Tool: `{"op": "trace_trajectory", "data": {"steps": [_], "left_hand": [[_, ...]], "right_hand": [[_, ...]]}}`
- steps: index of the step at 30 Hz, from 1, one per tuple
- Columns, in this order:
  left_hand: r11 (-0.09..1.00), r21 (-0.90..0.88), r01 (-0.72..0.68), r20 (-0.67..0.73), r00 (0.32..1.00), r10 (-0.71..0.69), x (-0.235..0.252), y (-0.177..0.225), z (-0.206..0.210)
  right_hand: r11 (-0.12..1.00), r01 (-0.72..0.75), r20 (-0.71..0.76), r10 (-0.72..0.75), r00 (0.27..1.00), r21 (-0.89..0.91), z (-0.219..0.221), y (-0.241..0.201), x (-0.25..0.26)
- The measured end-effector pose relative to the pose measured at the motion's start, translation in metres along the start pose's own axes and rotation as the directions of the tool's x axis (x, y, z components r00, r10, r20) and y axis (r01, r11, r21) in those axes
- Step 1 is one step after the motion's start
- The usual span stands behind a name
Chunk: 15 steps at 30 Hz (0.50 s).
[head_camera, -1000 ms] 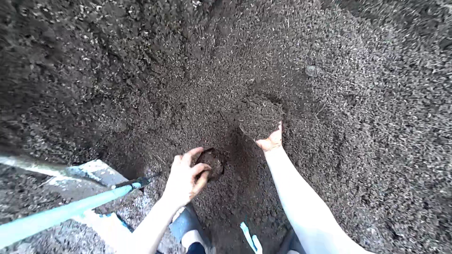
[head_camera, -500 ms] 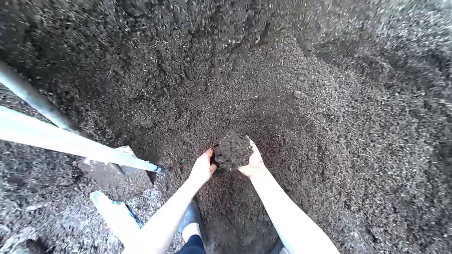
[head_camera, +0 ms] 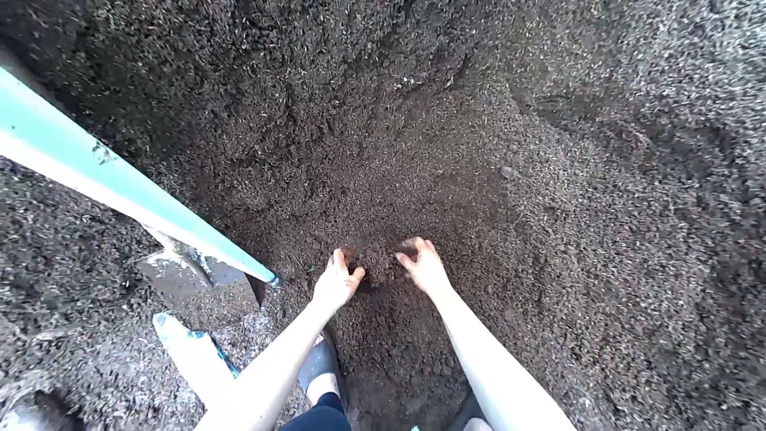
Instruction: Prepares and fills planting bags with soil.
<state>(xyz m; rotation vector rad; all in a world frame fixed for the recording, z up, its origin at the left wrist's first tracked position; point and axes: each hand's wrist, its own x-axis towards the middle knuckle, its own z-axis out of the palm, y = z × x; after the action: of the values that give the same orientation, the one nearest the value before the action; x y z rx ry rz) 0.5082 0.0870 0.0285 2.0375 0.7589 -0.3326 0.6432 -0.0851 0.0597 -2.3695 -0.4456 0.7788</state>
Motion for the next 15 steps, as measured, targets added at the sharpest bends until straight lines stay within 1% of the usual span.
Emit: {"op": "trace_trajectory", "data": {"steps": [1,2,3,4,6,8,10,12,13,14,15], "left_hand": [[0.995,0.089,0.053,0.071,0.996,-0.059,0.002,-0.002,-0.001],[0.984,0.165,0.066,0.153,0.984,-0.092,0.005,-0.001,-0.001],[0.975,0.216,0.04,0.217,0.972,-0.088,0.008,0.002,-0.001],[0.967,0.256,0.004,0.246,0.967,-0.069,0.01,0.007,0.0],[0.945,0.326,-0.013,0.224,0.973,-0.064,0.007,0.019,-0.003],[0.944,0.331,-0.005,0.147,0.988,-0.047,-0.004,0.03,-0.013],[0.966,0.258,-0.001,0.052,0.999,-0.012,-0.018,0.041,-0.025],[0.985,0.174,-0.017,-0.004,1.0,0.017,-0.025,0.036,-0.021],[0.988,0.151,-0.025,-0.005,1.0,0.026,-0.02,0.03,-0.016],[0.987,0.159,-0.009,0.028,1.0,0.005,-0.013,0.024,-0.011],[0.98,0.198,0.018,0.078,0.996,-0.034,-0.006,0.019,-0.005]], "right_hand": [[0.996,-0.062,0.086,0.067,0.994,-0.068,0.002,0.003,0.004],[0.983,-0.084,0.16,0.11,0.981,-0.165,0.008,0.003,0.008],[0.965,-0.069,0.206,0.124,0.971,-0.253,0.013,0.0,0.012],[0.942,-0.04,0.216,0.117,0.969,-0.332,0.017,-0.005,0.015],[0.903,0.0,0.178,0.085,0.98,-0.43,0.017,-0.013,0.016],[0.898,0.024,0.129,0.037,0.991,-0.44,0.007,-0.02,0.008],[0.915,0.037,0.052,-0.017,0.998,-0.401,-0.007,-0.031,-0.007],[0.936,0.043,-0.056,-0.067,0.996,-0.349,-0.004,-0.024,-0.022],[0.945,0.047,-0.099,-0.084,0.992,-0.325,0.003,-0.017,-0.021],[0.949,0.025,-0.099,-0.059,0.993,-0.313,0.012,-0.009,-0.016],[0.949,-0.008,-0.068,-0.014,0.998,-0.315,0.021,-0.001,-0.009]]}}
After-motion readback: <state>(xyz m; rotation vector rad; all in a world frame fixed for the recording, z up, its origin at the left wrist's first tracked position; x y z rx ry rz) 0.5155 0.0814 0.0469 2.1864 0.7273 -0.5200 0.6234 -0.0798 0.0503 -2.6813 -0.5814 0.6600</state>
